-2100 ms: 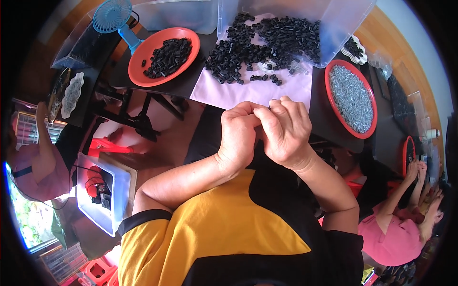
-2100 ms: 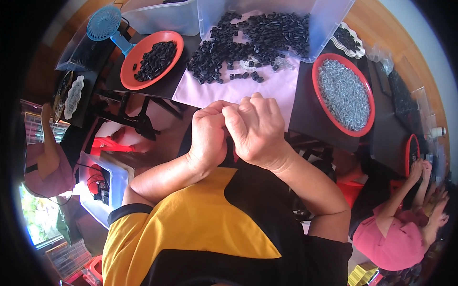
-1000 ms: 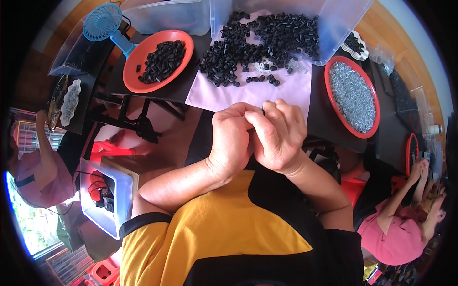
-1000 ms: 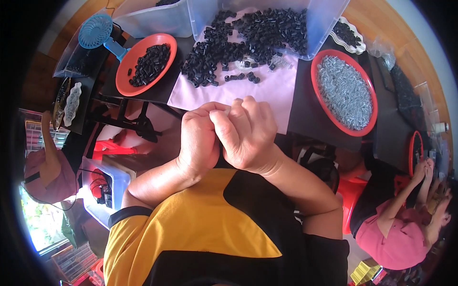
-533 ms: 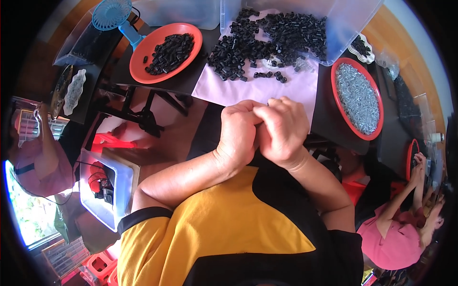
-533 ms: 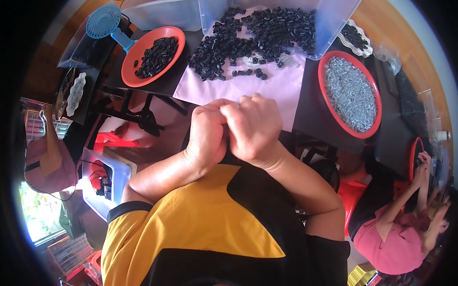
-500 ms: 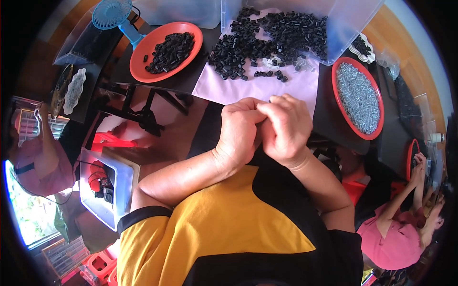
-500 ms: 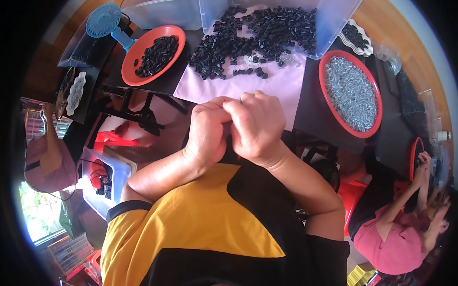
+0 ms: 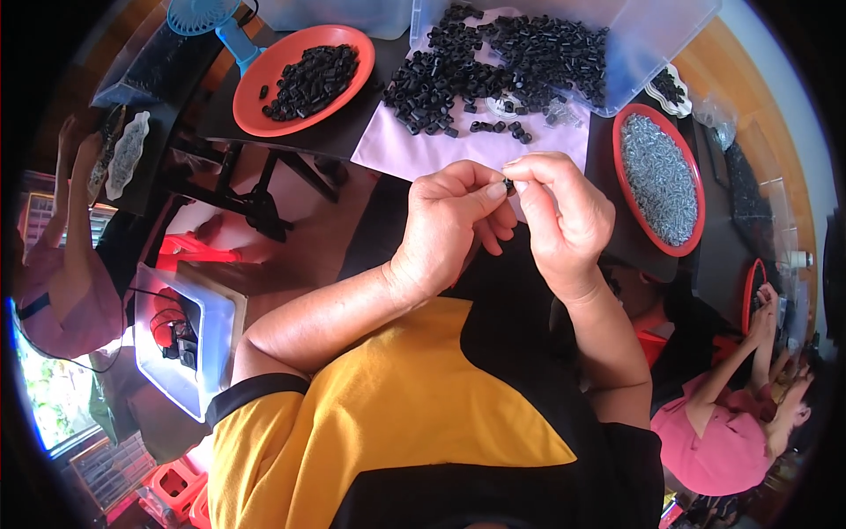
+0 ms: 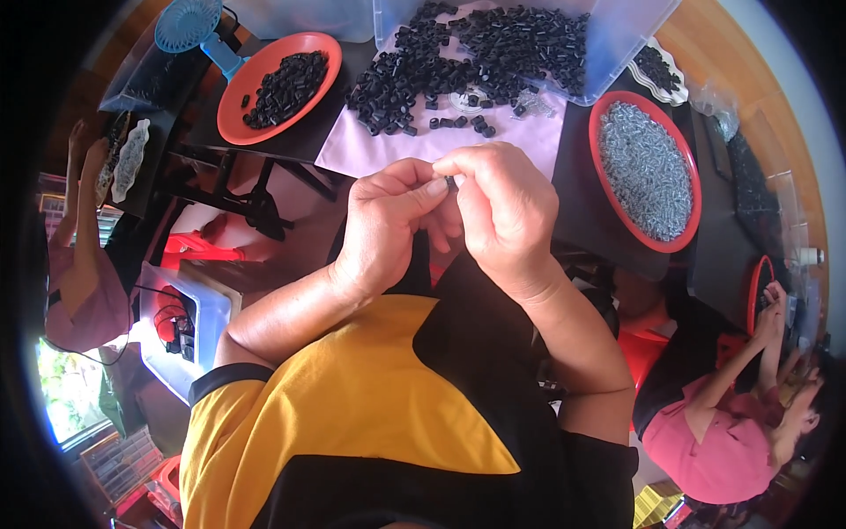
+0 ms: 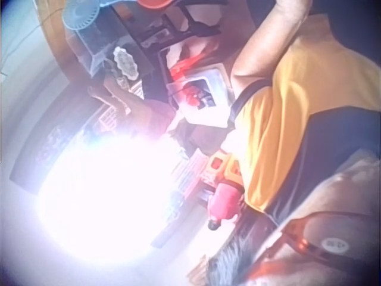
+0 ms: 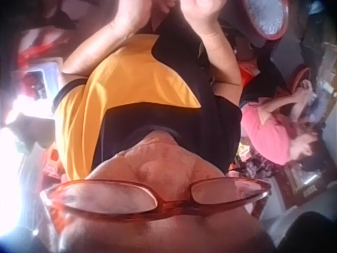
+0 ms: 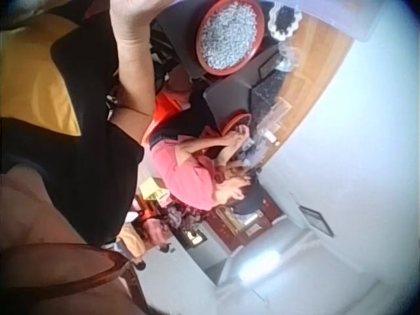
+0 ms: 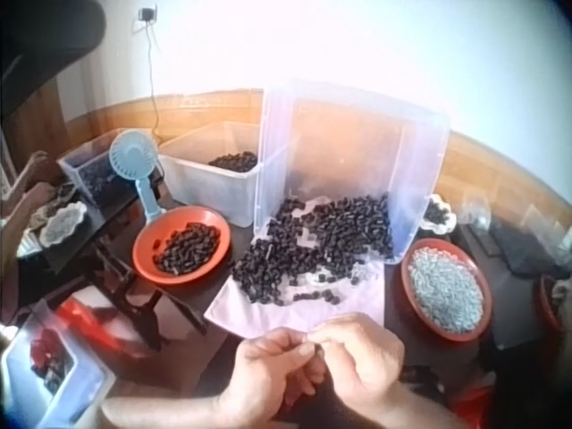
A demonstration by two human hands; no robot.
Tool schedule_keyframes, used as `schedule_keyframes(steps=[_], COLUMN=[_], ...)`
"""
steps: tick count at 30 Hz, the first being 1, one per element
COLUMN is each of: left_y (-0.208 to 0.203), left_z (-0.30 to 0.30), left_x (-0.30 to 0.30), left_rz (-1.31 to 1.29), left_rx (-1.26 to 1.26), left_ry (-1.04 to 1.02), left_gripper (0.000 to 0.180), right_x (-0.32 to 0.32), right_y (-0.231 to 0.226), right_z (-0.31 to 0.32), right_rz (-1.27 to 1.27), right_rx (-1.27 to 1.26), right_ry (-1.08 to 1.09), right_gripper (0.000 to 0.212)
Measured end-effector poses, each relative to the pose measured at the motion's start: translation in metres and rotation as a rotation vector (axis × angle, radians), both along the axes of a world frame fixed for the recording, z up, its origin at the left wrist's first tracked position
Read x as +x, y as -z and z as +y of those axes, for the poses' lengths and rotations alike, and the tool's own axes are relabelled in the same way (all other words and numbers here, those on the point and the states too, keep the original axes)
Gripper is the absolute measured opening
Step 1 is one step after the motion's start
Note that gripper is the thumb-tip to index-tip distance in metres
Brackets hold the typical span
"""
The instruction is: The person repeatedly takes small black plastic components and metal inserts from the table and pushes the metal inserts into the plastic components by hand.
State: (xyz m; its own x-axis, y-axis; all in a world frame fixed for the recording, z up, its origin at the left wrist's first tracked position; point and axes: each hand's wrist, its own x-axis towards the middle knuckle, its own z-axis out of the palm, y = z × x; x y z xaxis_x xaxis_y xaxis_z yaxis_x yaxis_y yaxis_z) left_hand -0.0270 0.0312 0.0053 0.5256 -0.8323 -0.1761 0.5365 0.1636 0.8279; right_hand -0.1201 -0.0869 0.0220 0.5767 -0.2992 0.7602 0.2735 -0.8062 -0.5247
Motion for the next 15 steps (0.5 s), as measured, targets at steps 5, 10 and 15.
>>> schedule_keyframes(steps=[5, 10, 15], left_y=[0.001, 0.004, 0.003], left_z=[0.002, 0.002, 0.003], left_x=[0.004, 0.006, 0.007], left_rz=[-0.081, -0.092, -0.105], left_rx=[0.038, 0.048, 0.062], left_ry=[0.046, 0.054, 0.071], left_gripper=[0.014, 0.014, 0.014], right_x=[0.002, 0.003, 0.002], right_y=[-0.005, -0.009, -0.012], right_z=[-0.007, -0.010, -0.012], right_rz=[0.109, 0.161, 0.207], right_rx=[0.097, 0.071, 0.090], right_ry=[-0.054, -0.090, -0.126], right_gripper=[0.024, 0.024, 0.023])
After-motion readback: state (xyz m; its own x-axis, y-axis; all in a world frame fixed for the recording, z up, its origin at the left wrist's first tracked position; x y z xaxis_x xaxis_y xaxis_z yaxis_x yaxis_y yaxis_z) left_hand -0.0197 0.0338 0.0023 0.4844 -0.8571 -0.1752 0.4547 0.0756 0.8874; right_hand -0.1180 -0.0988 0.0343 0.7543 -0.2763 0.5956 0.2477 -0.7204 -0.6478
